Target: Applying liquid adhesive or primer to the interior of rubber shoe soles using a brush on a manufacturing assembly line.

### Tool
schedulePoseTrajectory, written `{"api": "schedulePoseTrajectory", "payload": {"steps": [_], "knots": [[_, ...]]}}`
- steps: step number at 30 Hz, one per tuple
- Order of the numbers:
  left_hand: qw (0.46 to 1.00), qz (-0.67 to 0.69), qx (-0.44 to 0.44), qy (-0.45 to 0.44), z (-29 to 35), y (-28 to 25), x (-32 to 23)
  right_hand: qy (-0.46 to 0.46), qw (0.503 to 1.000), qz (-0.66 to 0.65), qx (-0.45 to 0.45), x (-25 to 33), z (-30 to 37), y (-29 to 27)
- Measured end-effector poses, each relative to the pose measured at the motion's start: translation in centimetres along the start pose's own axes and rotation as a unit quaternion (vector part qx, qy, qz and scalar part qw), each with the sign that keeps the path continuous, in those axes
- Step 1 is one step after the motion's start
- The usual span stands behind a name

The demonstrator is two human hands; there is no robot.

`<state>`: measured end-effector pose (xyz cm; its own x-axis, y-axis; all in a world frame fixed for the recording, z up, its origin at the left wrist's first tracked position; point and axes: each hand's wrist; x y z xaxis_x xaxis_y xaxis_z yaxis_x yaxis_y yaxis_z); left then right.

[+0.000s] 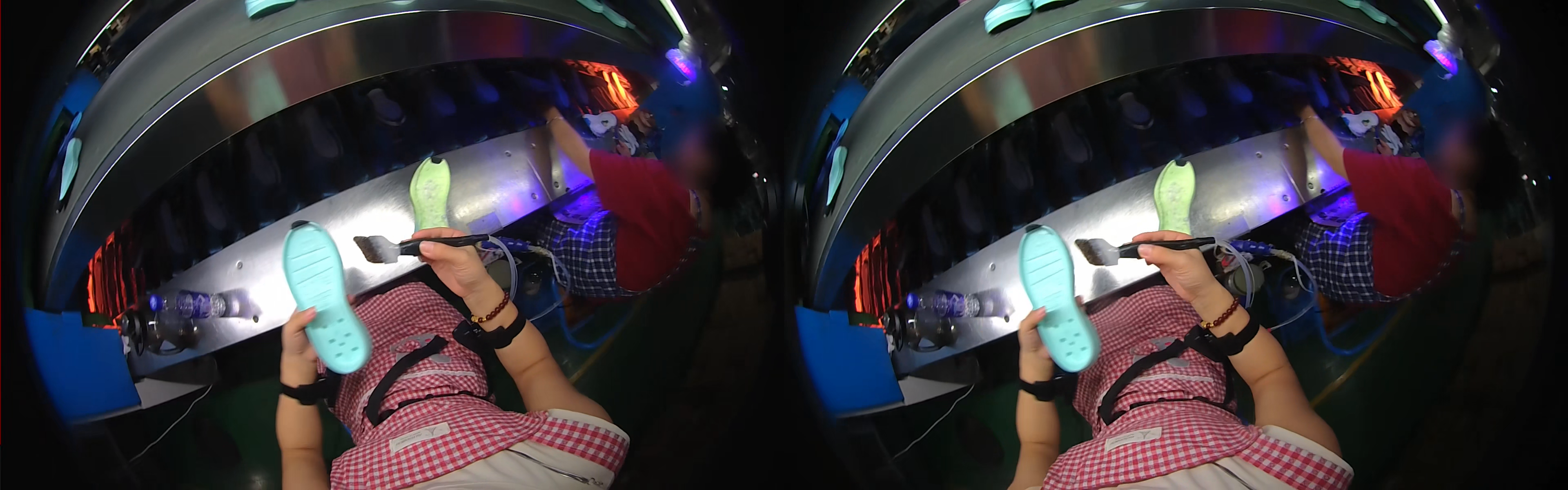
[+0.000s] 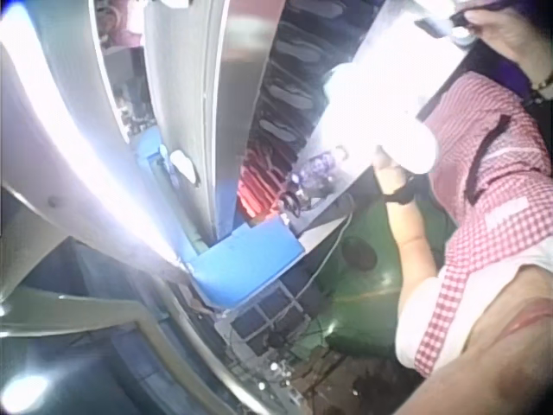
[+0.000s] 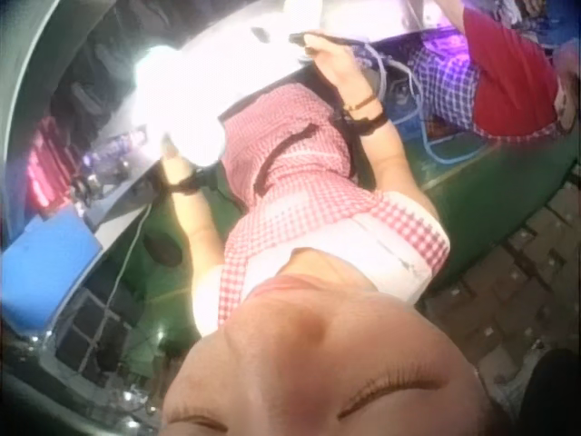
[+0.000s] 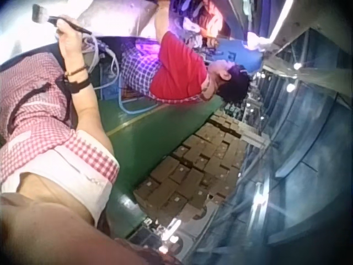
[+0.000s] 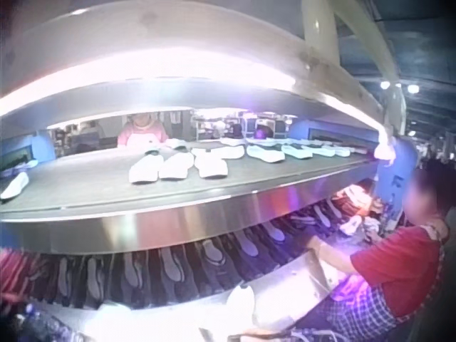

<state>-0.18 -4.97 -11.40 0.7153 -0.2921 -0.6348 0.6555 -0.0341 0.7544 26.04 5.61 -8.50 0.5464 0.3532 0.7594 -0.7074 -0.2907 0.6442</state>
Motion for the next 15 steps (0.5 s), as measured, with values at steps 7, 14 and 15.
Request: {"api": "schedulePoseTrajectory", "payload": {"steps": [7, 14, 15], "knots": [[0.971, 0.224, 0.025, 0.081, -1.2, 3.4, 3.4, 0.040, 0.988, 0.130, 0.072, -2.3, -2.0, 4.9], [0.976, 0.182, -0.045, 0.113, -1.8, 4.1, 3.7, 0.028, 0.963, 0.252, 0.091, -1.4, -3.8, 7.0], [0.975, 0.181, -0.061, 0.113, -1.9, 4.3, 3.9, 0.015, 0.954, 0.282, 0.103, -1.4, -3.7, 7.3]]}}
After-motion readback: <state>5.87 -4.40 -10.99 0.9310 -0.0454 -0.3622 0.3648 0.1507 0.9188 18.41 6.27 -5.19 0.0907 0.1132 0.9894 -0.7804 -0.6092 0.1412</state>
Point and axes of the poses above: each hand's wrist, its own z-axis away from the middle knuckle, its own y-axis out of the palm, x = y × z, and after that the axes turned 1 degree about x, right-handed
